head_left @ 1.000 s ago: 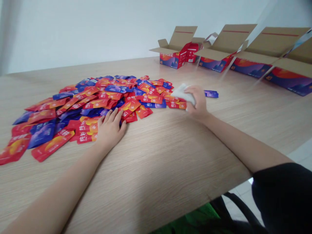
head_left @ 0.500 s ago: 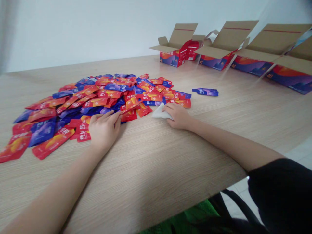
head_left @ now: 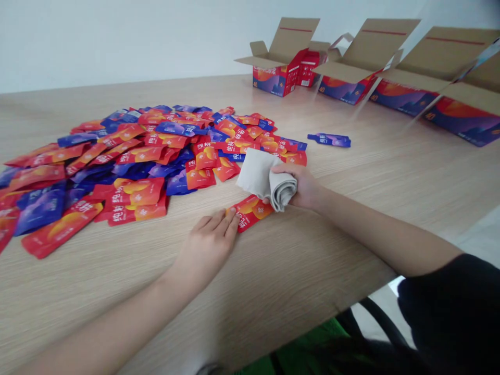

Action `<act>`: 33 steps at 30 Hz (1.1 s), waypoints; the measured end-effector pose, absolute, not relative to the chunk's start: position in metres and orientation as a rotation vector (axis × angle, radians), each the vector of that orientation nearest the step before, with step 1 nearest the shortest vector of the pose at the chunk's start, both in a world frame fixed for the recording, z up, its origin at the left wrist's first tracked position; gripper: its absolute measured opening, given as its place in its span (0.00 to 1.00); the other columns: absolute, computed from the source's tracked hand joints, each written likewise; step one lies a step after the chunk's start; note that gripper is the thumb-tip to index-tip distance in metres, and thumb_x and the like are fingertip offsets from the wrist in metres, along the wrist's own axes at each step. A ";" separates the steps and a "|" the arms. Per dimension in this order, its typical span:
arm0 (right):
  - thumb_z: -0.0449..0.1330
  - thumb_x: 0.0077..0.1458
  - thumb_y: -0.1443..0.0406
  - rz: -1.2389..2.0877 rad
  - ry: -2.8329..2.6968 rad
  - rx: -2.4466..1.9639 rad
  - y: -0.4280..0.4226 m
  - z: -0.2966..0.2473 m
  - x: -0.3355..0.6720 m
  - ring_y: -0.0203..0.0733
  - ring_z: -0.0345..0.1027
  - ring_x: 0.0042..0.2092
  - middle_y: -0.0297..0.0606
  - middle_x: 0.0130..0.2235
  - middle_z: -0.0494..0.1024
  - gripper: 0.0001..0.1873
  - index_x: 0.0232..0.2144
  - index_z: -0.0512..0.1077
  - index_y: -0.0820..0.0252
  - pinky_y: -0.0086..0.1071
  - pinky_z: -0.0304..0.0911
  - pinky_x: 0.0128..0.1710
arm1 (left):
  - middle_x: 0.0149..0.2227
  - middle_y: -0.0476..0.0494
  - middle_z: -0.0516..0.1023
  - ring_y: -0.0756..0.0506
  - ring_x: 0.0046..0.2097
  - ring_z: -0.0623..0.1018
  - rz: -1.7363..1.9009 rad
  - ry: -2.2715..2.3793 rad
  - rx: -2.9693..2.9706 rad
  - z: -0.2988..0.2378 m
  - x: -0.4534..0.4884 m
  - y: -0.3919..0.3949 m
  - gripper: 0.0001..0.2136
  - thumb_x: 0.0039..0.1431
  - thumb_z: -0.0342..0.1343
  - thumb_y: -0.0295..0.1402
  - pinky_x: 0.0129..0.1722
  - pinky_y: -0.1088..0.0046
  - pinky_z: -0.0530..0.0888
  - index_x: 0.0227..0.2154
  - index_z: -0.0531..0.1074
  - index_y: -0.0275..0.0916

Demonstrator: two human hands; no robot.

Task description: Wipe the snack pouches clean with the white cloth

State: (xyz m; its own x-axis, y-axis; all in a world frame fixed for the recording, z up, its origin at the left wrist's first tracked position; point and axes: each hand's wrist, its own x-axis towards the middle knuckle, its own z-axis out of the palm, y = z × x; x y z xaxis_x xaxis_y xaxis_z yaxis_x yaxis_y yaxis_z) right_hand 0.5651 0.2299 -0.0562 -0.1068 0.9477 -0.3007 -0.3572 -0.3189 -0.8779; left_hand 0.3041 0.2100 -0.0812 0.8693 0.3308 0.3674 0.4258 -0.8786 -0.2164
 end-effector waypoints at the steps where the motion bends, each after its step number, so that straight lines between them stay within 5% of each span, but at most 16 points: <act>1: 0.59 0.48 0.59 1.673 -0.725 -1.091 0.228 -0.054 0.562 0.43 0.70 0.26 0.34 0.22 0.71 0.09 0.28 0.67 0.58 0.41 0.73 0.28 | 0.50 0.26 0.78 0.33 0.49 0.80 -0.477 -0.587 -2.768 -0.081 0.303 0.210 0.18 0.62 0.43 0.19 0.42 0.56 0.78 0.49 0.73 0.26; 16: 0.58 0.45 0.61 1.174 -1.209 -1.265 0.235 -0.086 0.539 0.39 0.66 0.30 0.32 0.27 0.73 0.08 0.29 0.70 0.58 0.31 0.61 0.31 | 0.56 0.26 0.74 0.30 0.54 0.77 -0.380 -0.743 -2.711 -0.080 0.310 0.190 0.19 0.62 0.50 0.24 0.43 0.54 0.79 0.54 0.69 0.23; 22: 0.57 0.47 0.60 1.126 -1.437 -1.272 0.234 -0.063 0.557 0.42 0.67 0.32 0.37 0.32 0.76 0.18 0.41 0.72 0.60 0.32 0.63 0.29 | 0.52 0.32 0.77 0.34 0.50 0.77 -0.455 -0.779 -2.827 -0.074 0.307 0.204 0.14 0.64 0.51 0.26 0.44 0.53 0.78 0.50 0.72 0.30; 27: 0.57 0.47 0.67 0.458 -2.029 -1.445 0.225 -0.034 0.589 0.48 0.69 0.44 0.41 0.44 0.76 0.23 0.48 0.73 0.58 0.42 0.64 0.46 | 0.47 0.33 0.78 0.38 0.48 0.77 -0.601 -0.826 -2.929 -0.074 0.305 0.212 0.11 0.61 0.49 0.22 0.48 0.56 0.77 0.45 0.72 0.31; 33: 0.73 0.40 0.52 0.589 -2.163 -1.542 0.215 -0.025 0.599 0.60 0.65 0.52 0.47 0.49 0.71 0.26 0.43 0.79 0.54 0.54 0.56 0.57 | 0.45 0.36 0.80 0.39 0.45 0.79 -0.733 -0.682 -2.924 -0.074 0.296 0.221 0.10 0.59 0.50 0.20 0.44 0.58 0.78 0.41 0.72 0.34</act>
State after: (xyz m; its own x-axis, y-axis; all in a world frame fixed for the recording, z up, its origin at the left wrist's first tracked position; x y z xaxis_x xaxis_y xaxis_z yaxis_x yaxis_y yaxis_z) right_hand 0.5991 0.2149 -0.0246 -0.2980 0.9503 0.0902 0.7735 0.2958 -0.5606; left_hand 0.2958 0.2211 -0.0738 0.7904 0.4050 0.4596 0.4291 -0.9015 0.0565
